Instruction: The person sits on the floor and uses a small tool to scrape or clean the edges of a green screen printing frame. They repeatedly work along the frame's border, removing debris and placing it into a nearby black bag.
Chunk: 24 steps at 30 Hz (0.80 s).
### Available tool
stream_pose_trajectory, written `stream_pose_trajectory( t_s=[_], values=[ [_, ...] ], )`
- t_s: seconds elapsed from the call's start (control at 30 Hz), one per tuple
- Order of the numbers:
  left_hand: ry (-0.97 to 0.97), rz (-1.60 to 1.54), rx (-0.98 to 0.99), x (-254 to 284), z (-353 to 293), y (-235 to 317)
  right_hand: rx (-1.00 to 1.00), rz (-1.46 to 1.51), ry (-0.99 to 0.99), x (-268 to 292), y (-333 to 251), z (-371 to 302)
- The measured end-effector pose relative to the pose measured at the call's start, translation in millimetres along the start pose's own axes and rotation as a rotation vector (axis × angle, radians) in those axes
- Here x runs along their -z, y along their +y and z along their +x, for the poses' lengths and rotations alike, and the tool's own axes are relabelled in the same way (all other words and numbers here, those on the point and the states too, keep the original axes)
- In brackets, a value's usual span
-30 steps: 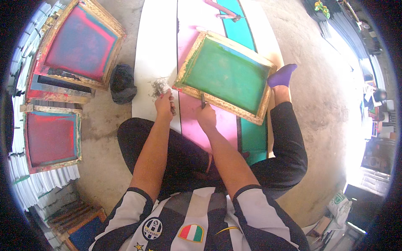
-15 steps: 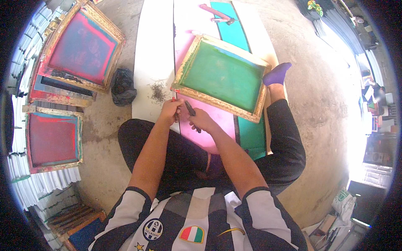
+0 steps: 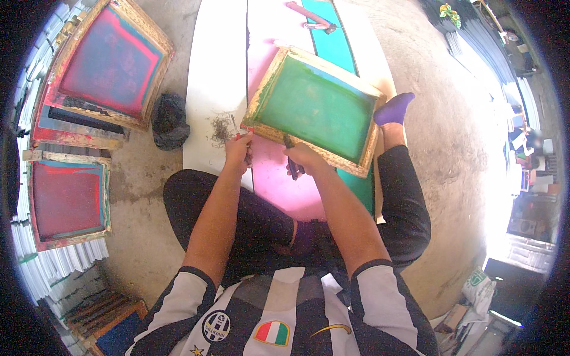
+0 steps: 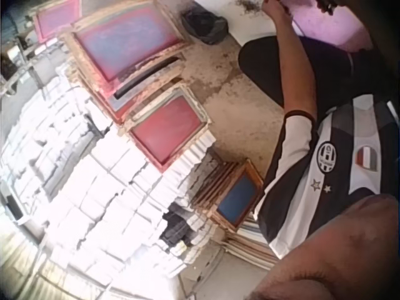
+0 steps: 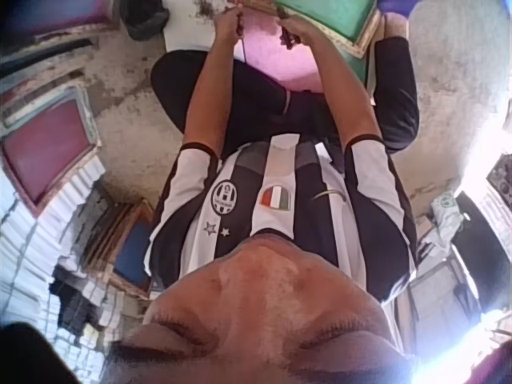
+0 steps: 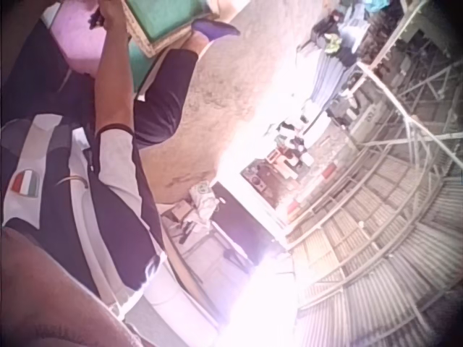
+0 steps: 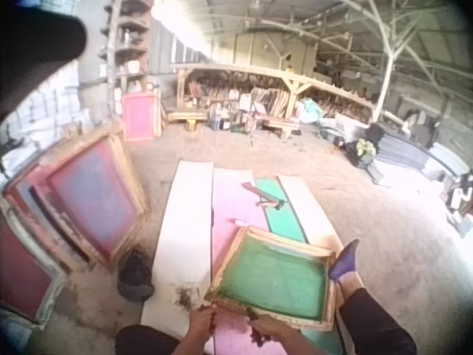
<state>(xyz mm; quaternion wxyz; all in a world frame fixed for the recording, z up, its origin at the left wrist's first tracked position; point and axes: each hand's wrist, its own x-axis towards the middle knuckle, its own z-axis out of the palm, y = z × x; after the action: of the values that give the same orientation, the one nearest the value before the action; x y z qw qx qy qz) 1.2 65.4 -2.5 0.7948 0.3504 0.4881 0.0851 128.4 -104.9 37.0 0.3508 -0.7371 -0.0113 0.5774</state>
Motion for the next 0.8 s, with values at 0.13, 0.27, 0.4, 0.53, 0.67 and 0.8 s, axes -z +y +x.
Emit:
stream_pose_trajectory(
  t_s=[0.13,0.27,0.4,0.53,0.67,0.8],
  values=[
    [-0.001,-0.034,-0.041,-3,3,0,-0.04,-0.01,-0.005,3,-3,7],
    [0.001,-0.044,-0.044,-4,8,-2,-0.093,-0.026,0.017,2,-7,9],
    [-0.015,-0.029,0.0,-5,6,1,-0.149,-0.005,-0.013,5,-17,4],
    [0.02,-0.017,-0.034,-2,3,3,-0.236,0.074,-0.109,11,-32,6],
    [-0.002,-0.022,-0.023,-7,8,0,-0.273,0.131,-0.204,25,-30,2],
    [-0.002,-0.041,-0.04,-6,9,0,-0.255,0.105,-0.199,28,-30,-1]
  ],
)
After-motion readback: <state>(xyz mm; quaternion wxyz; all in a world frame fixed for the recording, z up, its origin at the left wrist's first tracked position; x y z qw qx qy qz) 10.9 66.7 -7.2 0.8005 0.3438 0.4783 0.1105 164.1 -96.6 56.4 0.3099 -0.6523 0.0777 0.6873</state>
